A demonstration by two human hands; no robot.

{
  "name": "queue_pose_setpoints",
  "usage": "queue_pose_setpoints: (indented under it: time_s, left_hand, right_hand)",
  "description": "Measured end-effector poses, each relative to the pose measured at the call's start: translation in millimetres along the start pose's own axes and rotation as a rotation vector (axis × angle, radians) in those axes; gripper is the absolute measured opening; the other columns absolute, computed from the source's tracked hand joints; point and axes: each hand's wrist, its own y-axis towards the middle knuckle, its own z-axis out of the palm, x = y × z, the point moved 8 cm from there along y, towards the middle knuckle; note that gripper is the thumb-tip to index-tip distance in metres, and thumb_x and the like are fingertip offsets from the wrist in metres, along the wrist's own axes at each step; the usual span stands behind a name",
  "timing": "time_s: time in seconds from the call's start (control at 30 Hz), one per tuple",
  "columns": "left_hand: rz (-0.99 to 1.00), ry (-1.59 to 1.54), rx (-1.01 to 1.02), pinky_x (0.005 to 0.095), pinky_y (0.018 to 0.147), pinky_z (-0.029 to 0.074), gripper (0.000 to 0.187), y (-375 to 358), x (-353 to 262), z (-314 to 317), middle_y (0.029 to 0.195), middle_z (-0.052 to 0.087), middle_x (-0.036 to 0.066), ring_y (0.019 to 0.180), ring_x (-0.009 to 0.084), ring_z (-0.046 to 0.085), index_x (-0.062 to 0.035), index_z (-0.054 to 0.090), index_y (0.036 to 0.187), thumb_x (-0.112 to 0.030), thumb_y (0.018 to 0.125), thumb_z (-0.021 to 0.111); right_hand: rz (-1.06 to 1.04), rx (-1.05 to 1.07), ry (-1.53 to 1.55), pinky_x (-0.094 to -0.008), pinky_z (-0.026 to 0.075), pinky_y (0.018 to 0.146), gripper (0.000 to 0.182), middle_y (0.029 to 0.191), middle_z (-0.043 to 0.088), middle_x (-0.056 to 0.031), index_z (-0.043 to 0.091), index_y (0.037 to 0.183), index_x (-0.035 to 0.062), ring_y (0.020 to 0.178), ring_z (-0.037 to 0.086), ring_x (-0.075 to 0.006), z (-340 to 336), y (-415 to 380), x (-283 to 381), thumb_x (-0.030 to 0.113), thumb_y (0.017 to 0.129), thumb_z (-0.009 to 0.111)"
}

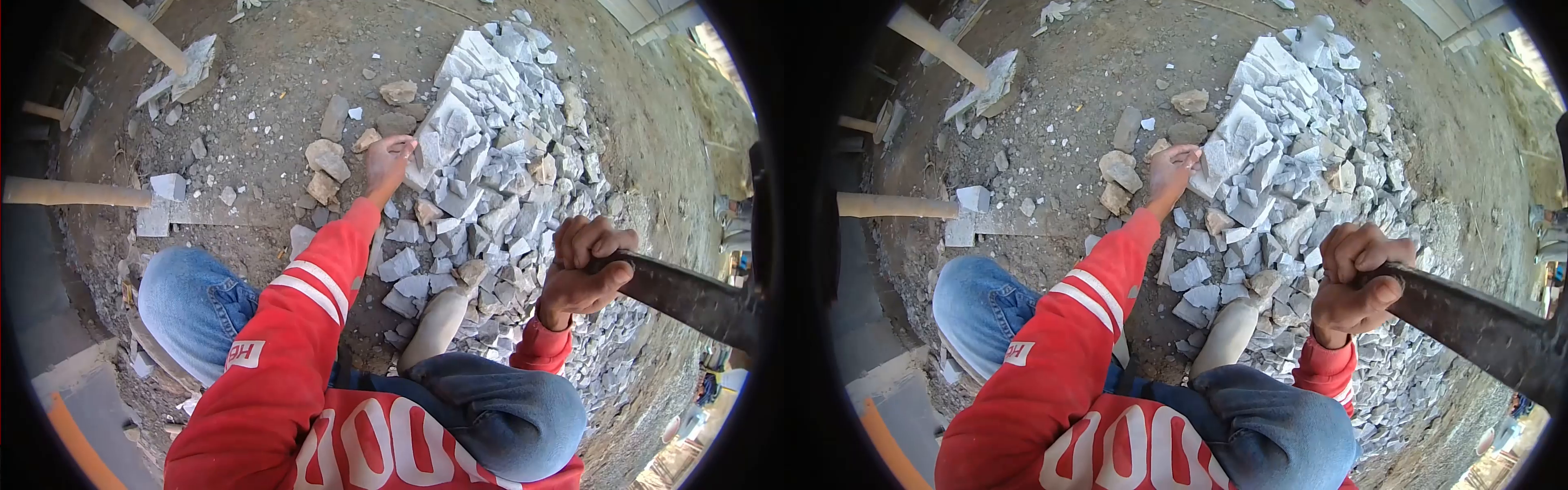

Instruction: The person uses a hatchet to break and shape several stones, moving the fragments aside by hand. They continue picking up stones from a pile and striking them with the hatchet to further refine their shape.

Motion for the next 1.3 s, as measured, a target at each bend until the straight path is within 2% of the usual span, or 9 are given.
queue_pose_setpoints:
  time_s: [0.1,0.2,0.33,0.67,0.77,0.83,0.93,1.1,1.3]
  left_hand:
    - [0.042,0.116,-0.130,0.0286,0.070,0.053,0.020,-2,-5,-16,0.089,0.075,0.011,0.075,0.0154,0.070,0.0003,0.074,0.100,-0.016,0.088,0.072]
    - [0.053,0.111,-0.107,0.0301,0.073,0.053,0.020,7,8,-18,0.091,0.075,0.013,0.081,0.0180,0.071,-0.0014,0.074,0.101,-0.016,0.088,0.071]
    - [0.093,0.328,-0.104,0.0325,0.079,0.052,0.021,-6,-9,-18,0.095,0.074,0.014,0.089,0.0229,0.071,-0.0053,0.074,0.104,-0.018,0.089,0.070]
    - [0.154,0.250,-0.182,0.0318,0.071,0.052,0.017,-2,7,-26,0.083,0.072,0.009,0.077,0.0179,0.068,-0.0034,0.072,0.098,-0.016,0.089,0.069]
    - [0.121,0.303,-0.190,0.0301,0.073,0.051,0.018,0,2,-28,0.087,0.071,0.008,0.077,0.0147,0.066,-0.0010,0.070,0.104,-0.009,0.089,0.066]
    - [0.158,0.335,-0.225,0.0305,0.071,0.052,0.017,-2,-7,-30,0.085,0.071,0.008,0.075,0.0158,0.066,-0.0024,0.071,0.102,-0.009,0.087,0.068]
    - [0.235,0.373,-0.245,0.0305,0.070,0.053,0.016,1,-22,-26,0.083,0.071,0.008,0.072,0.0165,0.066,-0.0037,0.071,0.100,-0.009,0.085,0.071]
    - [0.244,0.395,-0.192,0.0281,0.068,0.053,0.018,-3,-22,-20,0.082,0.070,0.005,0.072,0.0134,0.066,-0.0036,0.070,0.102,-0.006,0.084,0.070]
    - [0.232,0.452,-0.171,0.0302,0.067,0.053,0.024,-10,-29,-12,0.083,0.070,0.007,0.071,0.0150,0.066,-0.0038,0.070,0.105,-0.004,0.081,0.070]
  right_hand:
    - [0.209,0.064,0.050,-0.0280,0.027,0.044,0.040,0.056,0.035,0.0020,0.043,0.083,0.0080,0.046,0.034,-0.0122,11,-80,-89,0.042,0.101,0.052]
    - [0.644,0.462,-0.903,-0.0432,0.036,0.049,0.048,0.049,0.041,-0.0085,0.053,0.069,-0.0023,0.046,0.042,-0.0209,-25,-175,-218,0.035,0.100,0.057]
    - [1.151,0.239,-0.390,-0.0306,0.031,0.040,0.052,0.048,0.040,0.0018,0.048,0.061,0.0077,0.042,0.040,-0.0108,-26,-159,-191,0.041,0.101,0.055]
    - [0.179,0.014,0.117,-0.0249,0.023,0.044,0.043,0.058,0.034,0.0003,0.036,0.076,0.0078,0.048,0.025,-0.0081,-13,-44,-41,0.039,0.102,0.050]
    - [0.361,0.037,-0.088,-0.0287,0.028,0.047,0.036,0.057,0.037,0.0002,0.041,0.075,0.0056,0.049,0.034,-0.0099,-28,-124,-125,0.028,0.103,0.047]
    - [0.844,0.241,-0.651,-0.0318,0.033,0.046,0.043,0.054,0.047,0.0011,0.051,0.071,0.0034,0.049,0.045,-0.0111,-57,-197,-204,0.034,0.101,0.055]
    - [1.228,0.149,-0.454,-0.0318,0.034,0.044,0.050,0.052,0.047,0.0005,0.051,0.065,0.0050,0.045,0.043,-0.0105,-63,-213,-212,0.041,0.099,0.059]
    - [0.795,0.133,-0.526,-0.0280,0.031,0.045,0.048,0.056,0.046,0.0023,0.051,0.070,0.0044,0.050,0.042,-0.0068,-45,-107,-112,0.042,0.100,0.058]
    - [0.189,-0.007,0.038,-0.0239,0.023,0.049,0.034,0.061,0.038,-0.0016,0.038,0.077,0.0072,0.052,0.029,-0.0068,-43,-69,-69,0.025,0.104,0.047]
